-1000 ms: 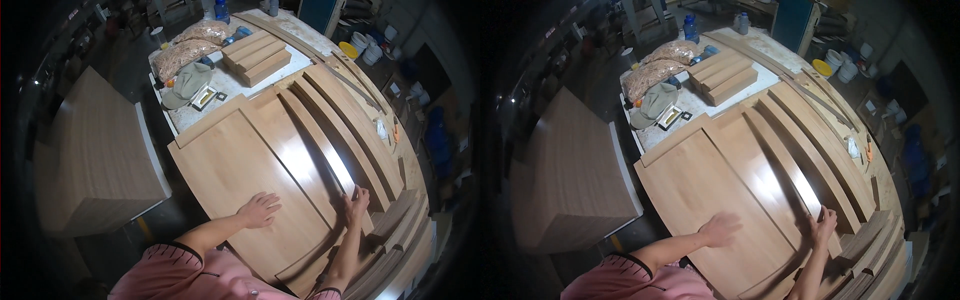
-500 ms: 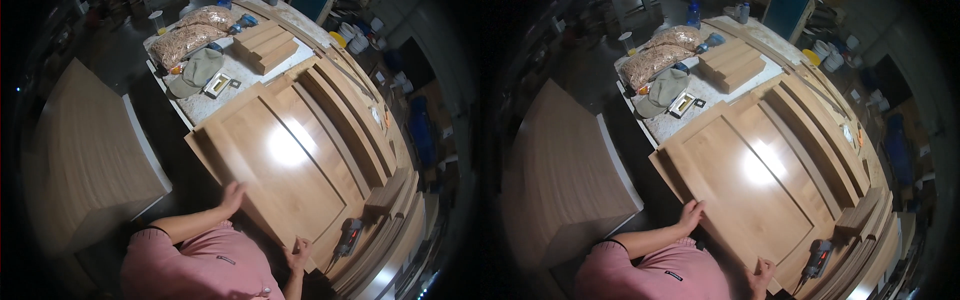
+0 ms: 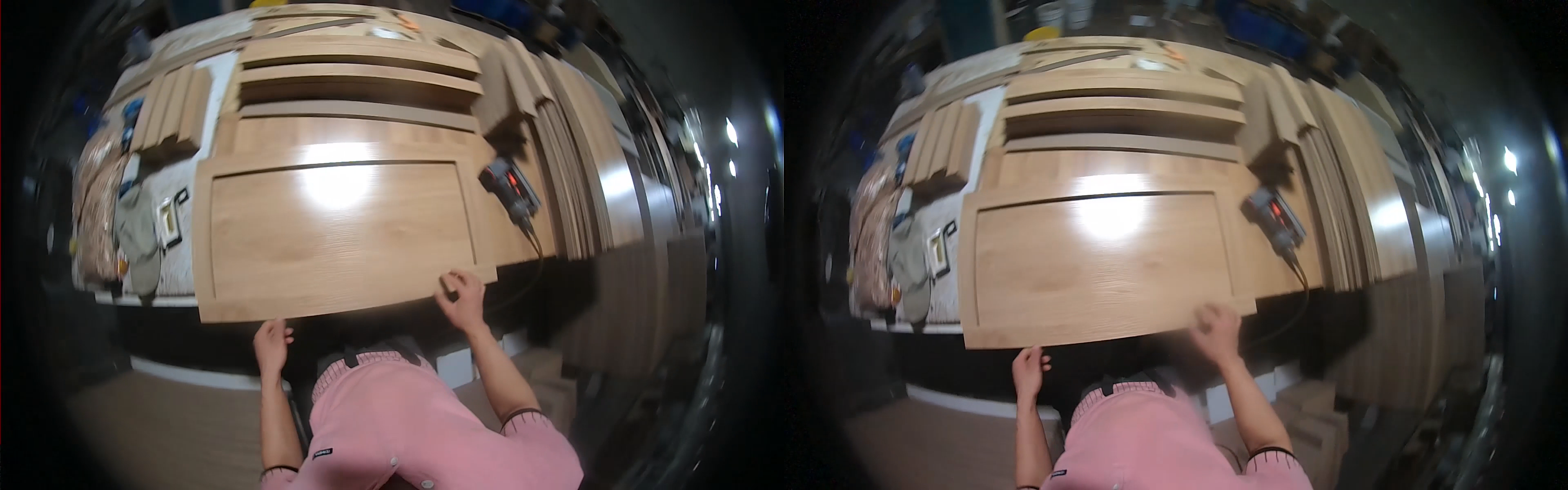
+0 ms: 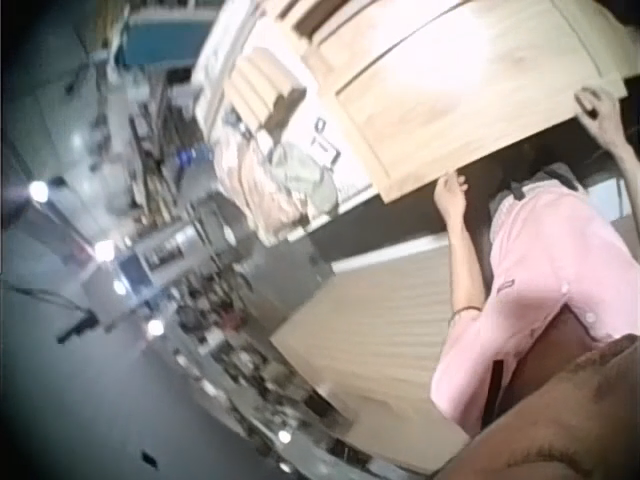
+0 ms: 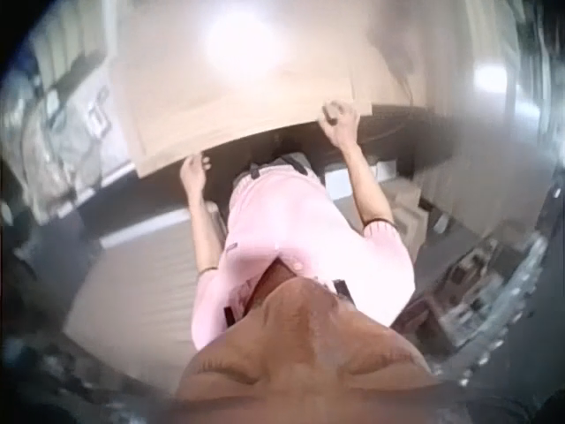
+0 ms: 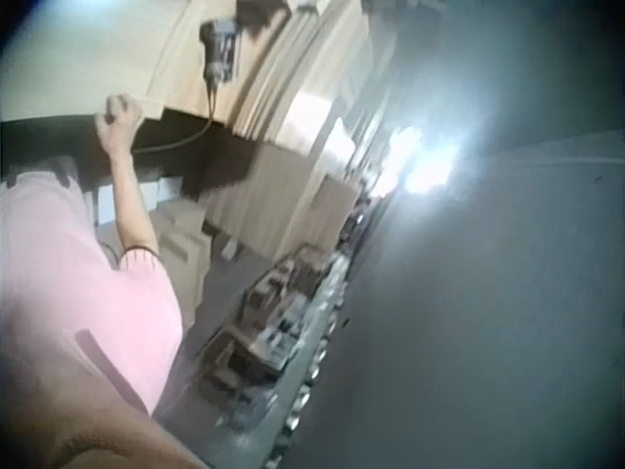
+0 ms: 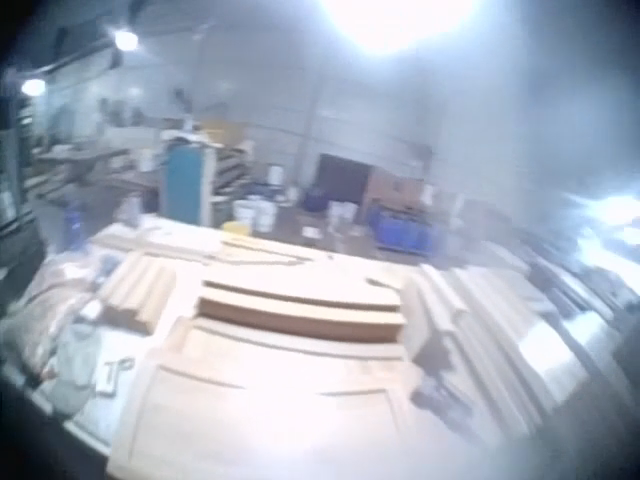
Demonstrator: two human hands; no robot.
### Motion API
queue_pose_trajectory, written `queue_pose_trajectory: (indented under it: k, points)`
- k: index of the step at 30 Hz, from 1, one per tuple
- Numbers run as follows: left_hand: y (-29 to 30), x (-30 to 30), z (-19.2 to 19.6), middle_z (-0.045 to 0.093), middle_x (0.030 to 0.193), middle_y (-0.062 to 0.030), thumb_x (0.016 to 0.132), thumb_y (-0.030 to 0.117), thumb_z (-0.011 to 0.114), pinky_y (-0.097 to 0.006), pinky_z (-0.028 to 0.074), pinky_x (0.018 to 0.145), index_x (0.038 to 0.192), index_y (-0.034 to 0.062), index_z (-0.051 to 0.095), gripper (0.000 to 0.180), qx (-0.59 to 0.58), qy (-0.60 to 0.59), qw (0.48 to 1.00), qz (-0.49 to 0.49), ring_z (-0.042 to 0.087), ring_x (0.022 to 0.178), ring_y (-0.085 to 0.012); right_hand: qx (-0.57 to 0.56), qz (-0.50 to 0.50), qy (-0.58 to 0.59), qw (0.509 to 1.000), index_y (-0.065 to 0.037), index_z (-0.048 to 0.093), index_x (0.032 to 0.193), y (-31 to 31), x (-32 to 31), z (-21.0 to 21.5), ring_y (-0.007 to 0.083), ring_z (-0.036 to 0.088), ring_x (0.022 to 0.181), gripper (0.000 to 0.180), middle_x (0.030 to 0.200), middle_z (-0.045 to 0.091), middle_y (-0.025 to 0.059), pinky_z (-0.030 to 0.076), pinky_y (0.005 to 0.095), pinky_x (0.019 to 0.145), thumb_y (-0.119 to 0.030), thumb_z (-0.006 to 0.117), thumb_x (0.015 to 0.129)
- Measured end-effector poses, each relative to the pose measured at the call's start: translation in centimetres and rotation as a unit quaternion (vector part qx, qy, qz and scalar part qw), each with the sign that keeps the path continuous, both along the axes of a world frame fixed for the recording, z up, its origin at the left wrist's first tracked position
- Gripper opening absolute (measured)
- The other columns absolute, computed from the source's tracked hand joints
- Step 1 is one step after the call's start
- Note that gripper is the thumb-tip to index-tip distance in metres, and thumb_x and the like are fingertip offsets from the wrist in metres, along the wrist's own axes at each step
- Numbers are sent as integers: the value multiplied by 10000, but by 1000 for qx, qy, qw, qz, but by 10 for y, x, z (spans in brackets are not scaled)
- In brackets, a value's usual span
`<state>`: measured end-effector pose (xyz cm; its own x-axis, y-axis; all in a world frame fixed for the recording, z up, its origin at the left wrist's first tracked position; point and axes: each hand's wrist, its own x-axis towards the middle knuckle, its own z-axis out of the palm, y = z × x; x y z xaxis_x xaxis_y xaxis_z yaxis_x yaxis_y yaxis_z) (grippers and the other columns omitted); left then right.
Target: The person assembles wooden panels by placing slats into a frame and securing them with a pneumatic nail gun and a hammer.
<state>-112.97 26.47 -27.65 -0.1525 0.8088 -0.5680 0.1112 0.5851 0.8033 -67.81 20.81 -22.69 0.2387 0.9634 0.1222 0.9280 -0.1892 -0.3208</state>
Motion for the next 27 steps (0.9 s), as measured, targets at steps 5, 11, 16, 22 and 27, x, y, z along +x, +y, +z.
queue_pose_trajectory:
  k: [5,11,16,22,27]
  points:
    - [19,-104,-29,619,1176,-152,1022,217,659,-340,515,884,1342,0,526,409,233,246,930,142,616,1008,-227,67,-382,30,921,-107,649,1324,-39,61,-28,377,511,1299,539,1389,567,159,436,497,1082,-307,791,844]
    - [49,-180,-45,681,1195,-160,997,336,699,-371,492,924,1340,-23,621,503,191,267,944,19,626,1022,-252,82,-404,230,882,-71,681,1281,-39,85,-67,255,671,1034,487,1193,689,137,532,353,927,-311,781,869]
    - [54,-174,-33,721,1079,-159,986,366,708,-383,508,903,1281,-34,657,500,185,298,936,4,647,978,-246,101,-395,210,889,-71,702,1238,-40,92,-85,249,673,1021,464,1164,688,127,535,356,917,-320,792,857]
    - [66,-188,-19,609,1368,-214,939,326,763,-412,458,1022,1319,-40,637,543,96,378,916,-95,595,1213,-308,92,-414,238,874,-56,696,1262,-43,92,-81,247,678,1031,520,1165,695,134,537,358,926,-348,808,846]
    - [62,-172,1,627,1339,-241,900,230,792,-431,448,1056,1443,-45,520,667,150,327,928,-98,595,1226,-371,35,-411,285,865,-57,671,1291,-43,97,-67,306,625,1185,539,1251,658,150,494,383,1023,-369,781,865]
